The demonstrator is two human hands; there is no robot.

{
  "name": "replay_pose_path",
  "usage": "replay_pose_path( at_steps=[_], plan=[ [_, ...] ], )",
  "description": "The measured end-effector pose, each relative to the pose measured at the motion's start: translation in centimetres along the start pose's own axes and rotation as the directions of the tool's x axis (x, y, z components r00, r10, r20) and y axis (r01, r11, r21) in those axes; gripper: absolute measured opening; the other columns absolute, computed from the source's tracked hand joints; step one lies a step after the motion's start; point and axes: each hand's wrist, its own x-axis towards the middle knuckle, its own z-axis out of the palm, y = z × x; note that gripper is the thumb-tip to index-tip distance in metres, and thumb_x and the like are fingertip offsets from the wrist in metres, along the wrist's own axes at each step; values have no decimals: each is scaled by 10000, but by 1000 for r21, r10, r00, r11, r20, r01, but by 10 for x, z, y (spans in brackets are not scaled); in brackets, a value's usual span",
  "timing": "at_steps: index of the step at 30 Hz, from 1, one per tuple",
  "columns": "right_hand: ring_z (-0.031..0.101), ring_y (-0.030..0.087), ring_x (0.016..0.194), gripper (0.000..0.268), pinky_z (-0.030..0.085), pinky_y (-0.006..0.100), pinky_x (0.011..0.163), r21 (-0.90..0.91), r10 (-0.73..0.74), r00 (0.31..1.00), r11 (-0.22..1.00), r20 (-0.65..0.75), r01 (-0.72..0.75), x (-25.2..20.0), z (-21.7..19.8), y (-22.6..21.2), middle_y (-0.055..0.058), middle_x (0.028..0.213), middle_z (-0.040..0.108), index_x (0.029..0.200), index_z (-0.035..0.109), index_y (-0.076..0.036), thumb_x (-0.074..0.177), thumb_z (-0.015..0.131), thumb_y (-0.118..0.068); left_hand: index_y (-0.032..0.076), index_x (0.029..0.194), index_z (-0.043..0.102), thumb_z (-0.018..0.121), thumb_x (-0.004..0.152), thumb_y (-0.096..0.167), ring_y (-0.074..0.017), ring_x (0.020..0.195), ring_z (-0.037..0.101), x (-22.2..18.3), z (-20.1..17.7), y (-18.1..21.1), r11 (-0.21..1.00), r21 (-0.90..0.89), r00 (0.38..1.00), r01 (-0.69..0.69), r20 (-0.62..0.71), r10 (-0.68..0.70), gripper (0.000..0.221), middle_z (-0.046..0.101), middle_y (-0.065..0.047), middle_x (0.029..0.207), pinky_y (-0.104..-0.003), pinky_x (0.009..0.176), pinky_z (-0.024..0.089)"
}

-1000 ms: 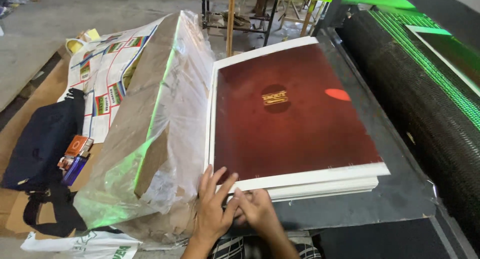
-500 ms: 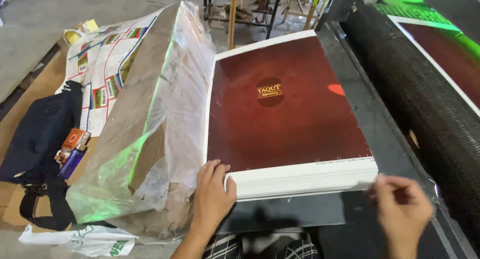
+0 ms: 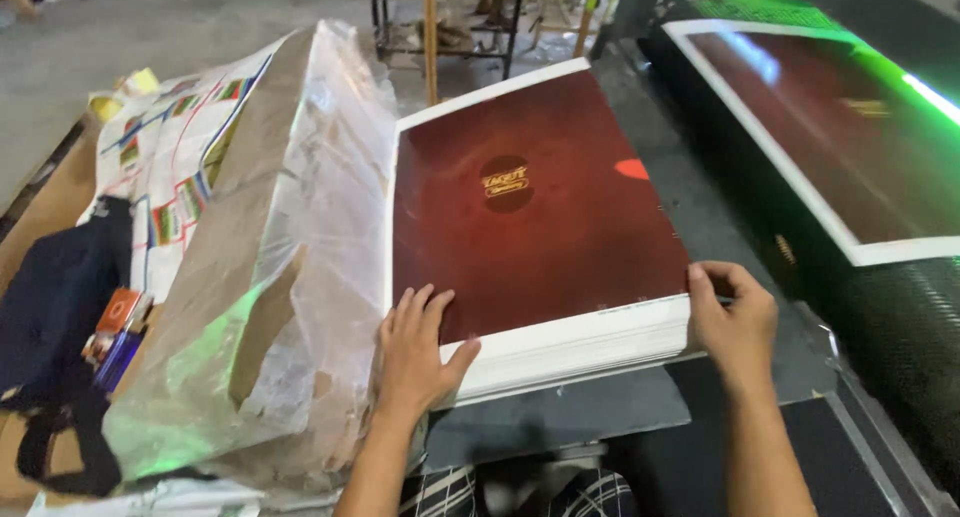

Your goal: Feeding printed sheets one by one onto a conveyor belt of a machine for drying or curing.

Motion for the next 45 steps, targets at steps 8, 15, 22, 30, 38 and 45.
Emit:
replay_pose_path(
  at_steps=[8,15,22,30,38,45],
  plan=[
    [650,172,848,363,420,303,626,736,307,949,659,-73,-157,50,-10,81,60,1089,667,1280,556,-22,1129,740,-295,166,1234,702,772,750,597,-417,1455,338,3,-3,0,999,2,996,37,76,-37,652,479,-203,1509,-582,1143,230],
    [751,255,995,103,662,464,896,976,324,931,79,166,-201,92,-32,21,88,1069,707,1113,603,-45,1031,571,-99,170,1234,718,804,692,633,-415,1448,348,2,-9,1,998,-9,995,63,75,-62,718,478,-191,1511,-565,1127,259],
    [578,192,773,464,520,365,625,512,444,889,740,114,-436,-49,54,-69,85,942,582,1112,452,-119,888,815,-301,197,1217,729,824,627,683,-364,1435,450,1,-13,1,995,-29,992,93,87,-90,770,588,-113,1452,-497,1155,326],
    [649,176,507,333,521,294,406,425,148,678,678,720,-599,-151,125,-109,111,717,694,1068,588,2,887,683,-261,162,1355,664,677,857,537,-382,1485,467,-1,-30,-1,947,-236,942,-218,-306,141,623,593,-110,1473,-521,1256,339],
    [692,196,556,309,549,294,479,204,94,405,748,910,-632,-162,82,-6,123,698,727,1014,663,-14,1014,590,-314,185,1280,722,758,766,609,-382,1429,449,-5,-31,7,976,-73,977,-206,38,209,668,600,-95,1452,-585,1149,323],
    [696,195,686,169,553,337,600,254,245,967,933,74,-256,-107,-13,45,158,812,738,1017,698,26,960,747,-125,180,1260,727,802,723,594,-367,1375,458,-6,-19,5,1000,14,997,19,80,-20,682,594,-103,1416,-629,1084,313]
  ],
)
